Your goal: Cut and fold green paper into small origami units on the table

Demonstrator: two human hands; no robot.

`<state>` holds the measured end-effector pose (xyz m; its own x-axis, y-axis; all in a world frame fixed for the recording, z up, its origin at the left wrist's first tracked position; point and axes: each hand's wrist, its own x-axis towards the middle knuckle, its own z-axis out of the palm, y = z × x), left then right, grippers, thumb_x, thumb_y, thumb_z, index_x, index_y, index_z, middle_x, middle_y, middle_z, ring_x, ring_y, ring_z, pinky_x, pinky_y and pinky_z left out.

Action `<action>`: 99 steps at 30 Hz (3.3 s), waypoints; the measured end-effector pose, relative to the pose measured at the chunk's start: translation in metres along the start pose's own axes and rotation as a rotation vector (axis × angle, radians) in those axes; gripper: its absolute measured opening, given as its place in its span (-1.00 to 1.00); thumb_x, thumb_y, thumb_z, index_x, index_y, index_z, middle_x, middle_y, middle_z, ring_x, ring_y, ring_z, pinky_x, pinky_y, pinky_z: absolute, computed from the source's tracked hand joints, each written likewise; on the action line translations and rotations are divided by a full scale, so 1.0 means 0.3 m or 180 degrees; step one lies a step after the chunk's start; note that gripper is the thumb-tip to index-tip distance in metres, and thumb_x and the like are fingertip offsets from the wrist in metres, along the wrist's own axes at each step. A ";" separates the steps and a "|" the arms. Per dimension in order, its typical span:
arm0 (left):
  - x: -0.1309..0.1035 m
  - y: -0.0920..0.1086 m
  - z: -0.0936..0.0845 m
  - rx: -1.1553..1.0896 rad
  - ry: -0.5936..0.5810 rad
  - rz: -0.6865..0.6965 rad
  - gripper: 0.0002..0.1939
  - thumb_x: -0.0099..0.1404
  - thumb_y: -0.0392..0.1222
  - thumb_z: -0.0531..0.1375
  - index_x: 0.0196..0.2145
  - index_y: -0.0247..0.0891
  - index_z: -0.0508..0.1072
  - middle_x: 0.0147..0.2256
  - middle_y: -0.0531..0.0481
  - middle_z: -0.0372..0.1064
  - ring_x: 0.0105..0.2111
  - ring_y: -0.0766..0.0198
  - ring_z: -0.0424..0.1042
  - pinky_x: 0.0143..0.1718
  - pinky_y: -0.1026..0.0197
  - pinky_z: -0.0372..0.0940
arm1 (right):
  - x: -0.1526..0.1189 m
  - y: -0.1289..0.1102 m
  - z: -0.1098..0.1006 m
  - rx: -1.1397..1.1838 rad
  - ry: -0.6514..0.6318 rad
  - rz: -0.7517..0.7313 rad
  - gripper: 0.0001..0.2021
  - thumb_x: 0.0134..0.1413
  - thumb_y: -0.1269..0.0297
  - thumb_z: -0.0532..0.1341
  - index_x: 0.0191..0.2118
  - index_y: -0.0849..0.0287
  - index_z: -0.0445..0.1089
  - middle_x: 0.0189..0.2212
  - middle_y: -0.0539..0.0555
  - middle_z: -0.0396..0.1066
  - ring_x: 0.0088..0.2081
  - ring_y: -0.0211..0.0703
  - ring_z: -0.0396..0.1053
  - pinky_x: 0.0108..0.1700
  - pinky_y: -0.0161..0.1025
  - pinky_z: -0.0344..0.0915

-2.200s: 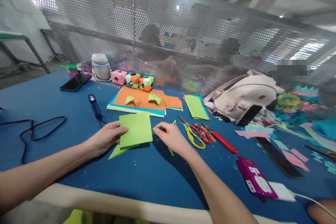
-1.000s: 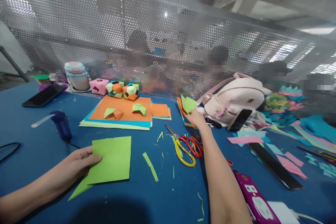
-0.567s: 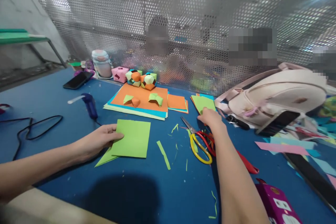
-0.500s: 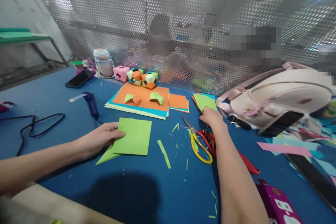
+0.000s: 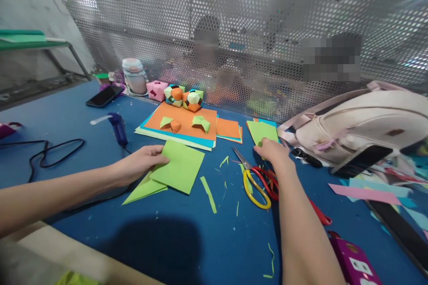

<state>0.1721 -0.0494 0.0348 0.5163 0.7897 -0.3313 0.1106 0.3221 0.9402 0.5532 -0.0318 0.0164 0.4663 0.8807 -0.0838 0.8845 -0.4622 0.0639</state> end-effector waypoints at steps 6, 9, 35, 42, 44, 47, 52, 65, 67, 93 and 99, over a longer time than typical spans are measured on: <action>0.027 0.039 0.023 -0.0356 0.0132 -0.0058 -0.79 -0.02 -0.26 0.28 -0.36 -0.36 0.49 -0.43 -0.04 0.50 -0.47 0.26 0.45 -0.39 0.25 0.30 | -0.065 -0.097 -0.094 0.0827 0.0361 -0.0356 -0.59 0.15 0.18 0.06 0.02 0.33 0.34 0.00 0.39 0.36 0.06 0.22 0.29 0.04 0.06 0.18; 0.045 0.030 0.016 -0.0426 0.0136 -0.0041 -0.76 -0.01 -0.24 0.29 -0.33 -0.38 0.49 -0.40 -0.07 0.51 -0.43 0.25 0.46 -0.33 0.23 0.31 | -0.144 -0.213 -0.130 0.1458 0.0264 -0.1002 -0.67 0.20 0.16 0.02 -0.03 0.16 0.36 -0.05 0.14 0.43 -0.05 -0.11 0.39 -0.03 -0.23 0.28; 0.082 -0.018 -0.083 -0.0384 0.0344 0.0429 -0.82 0.08 -0.25 0.27 -0.36 -0.34 0.36 -0.52 0.07 0.28 -0.60 0.44 0.32 -0.60 0.36 0.21 | -0.432 -0.356 -0.020 0.4294 -0.1820 -0.0936 -0.66 -0.15 0.04 0.31 -0.34 0.17 0.28 -0.68 -0.03 0.43 -0.61 -0.24 0.40 -0.46 -0.28 0.34; 0.047 -0.035 -0.049 0.0215 -0.0010 0.0194 -0.68 0.08 -0.24 0.27 -0.20 -0.29 0.32 -0.65 0.19 0.18 -0.73 0.48 0.17 -0.72 0.40 0.02 | -0.505 -0.365 0.008 0.4536 -0.1763 -0.0763 -0.63 -0.12 -0.05 0.27 -0.36 0.13 0.22 -0.68 -0.06 0.40 -0.61 -0.24 0.40 -0.48 -0.29 0.33; 0.037 -0.033 -0.041 0.0436 0.0007 0.0181 -0.68 0.07 -0.30 0.25 -0.19 -0.29 0.32 -0.69 0.21 0.17 -0.74 0.47 0.16 -0.71 0.39 0.03 | -0.520 -0.359 0.014 0.4535 -0.1694 -0.0719 -0.64 -0.09 -0.07 0.25 -0.39 0.13 0.24 -0.69 -0.06 0.39 -0.61 -0.24 0.39 -0.51 -0.31 0.31; 0.028 -0.033 -0.035 0.0582 0.0003 0.0167 -0.69 0.08 -0.32 0.21 -0.17 -0.29 0.31 -0.72 0.19 0.18 -0.75 0.44 0.17 -0.70 0.38 0.03 | -0.533 -0.340 0.022 0.4410 -0.1490 -0.0733 -0.65 -0.05 -0.07 0.23 -0.43 0.15 0.29 -0.72 -0.05 0.37 -0.66 -0.28 0.34 -0.57 -0.34 0.24; 0.025 -0.042 -0.032 0.0669 -0.0080 0.0109 -0.69 0.09 -0.33 0.18 -0.16 -0.29 0.30 -0.71 0.20 0.17 -0.74 0.46 0.15 -0.70 0.40 0.01 | -0.538 -0.305 0.034 0.4225 -0.1162 -0.0678 -0.65 -0.04 -0.07 0.21 -0.46 0.16 0.28 -0.57 -0.02 0.43 -0.69 -0.37 0.26 -0.63 -0.38 0.16; 0.026 -0.049 -0.018 0.1021 -0.0126 0.0222 -0.65 0.10 -0.31 0.18 -0.12 -0.27 0.28 -0.64 0.17 0.23 -0.71 0.44 0.20 -0.68 0.40 0.10 | -0.555 -0.315 0.063 0.4110 -0.1201 -0.0657 -0.65 0.02 -0.06 0.15 -0.51 0.14 0.24 -0.83 -0.14 0.19 -0.76 -0.38 0.06 -0.69 -0.42 0.00; 0.028 -0.051 -0.019 0.1049 -0.0111 0.0218 -0.65 0.11 -0.32 0.17 -0.12 -0.28 0.28 -0.66 0.17 0.22 -0.72 0.44 0.20 -0.69 0.40 0.09 | -0.555 -0.309 0.065 0.4012 -0.1151 -0.0693 -0.66 0.05 -0.05 0.13 -0.50 0.14 0.25 -0.82 -0.14 0.19 -0.75 -0.37 0.07 -0.69 -0.41 0.01; 0.010 -0.038 -0.002 0.0515 -0.0173 0.0464 -0.59 0.11 -0.41 0.13 -0.05 -0.28 0.21 -0.58 0.17 0.24 -0.70 0.46 0.23 -0.66 0.38 0.12 | -0.576 -0.278 0.037 0.1855 -0.0015 -0.1628 -0.61 0.10 0.07 0.13 -0.01 0.17 0.32 -0.23 0.13 0.46 -0.34 -0.11 0.41 -0.33 -0.22 0.31; 0.021 -0.043 -0.019 0.0528 0.0016 0.0428 -0.58 0.11 -0.46 0.07 -0.04 -0.29 0.23 -0.65 0.19 0.21 -0.70 0.43 0.24 -0.63 0.36 0.15 | -0.553 -0.250 0.099 0.0504 0.0485 -0.1939 -0.77 0.18 0.41 0.00 -0.12 0.19 0.35 -0.21 0.16 0.40 -0.23 -0.06 0.41 -0.24 -0.21 0.29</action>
<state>0.1692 -0.0455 0.0200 0.5316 0.8226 -0.2018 0.1795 0.1234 0.9760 0.4101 -0.1463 -0.0042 -0.1173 0.9895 0.0843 0.9871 0.1255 -0.0991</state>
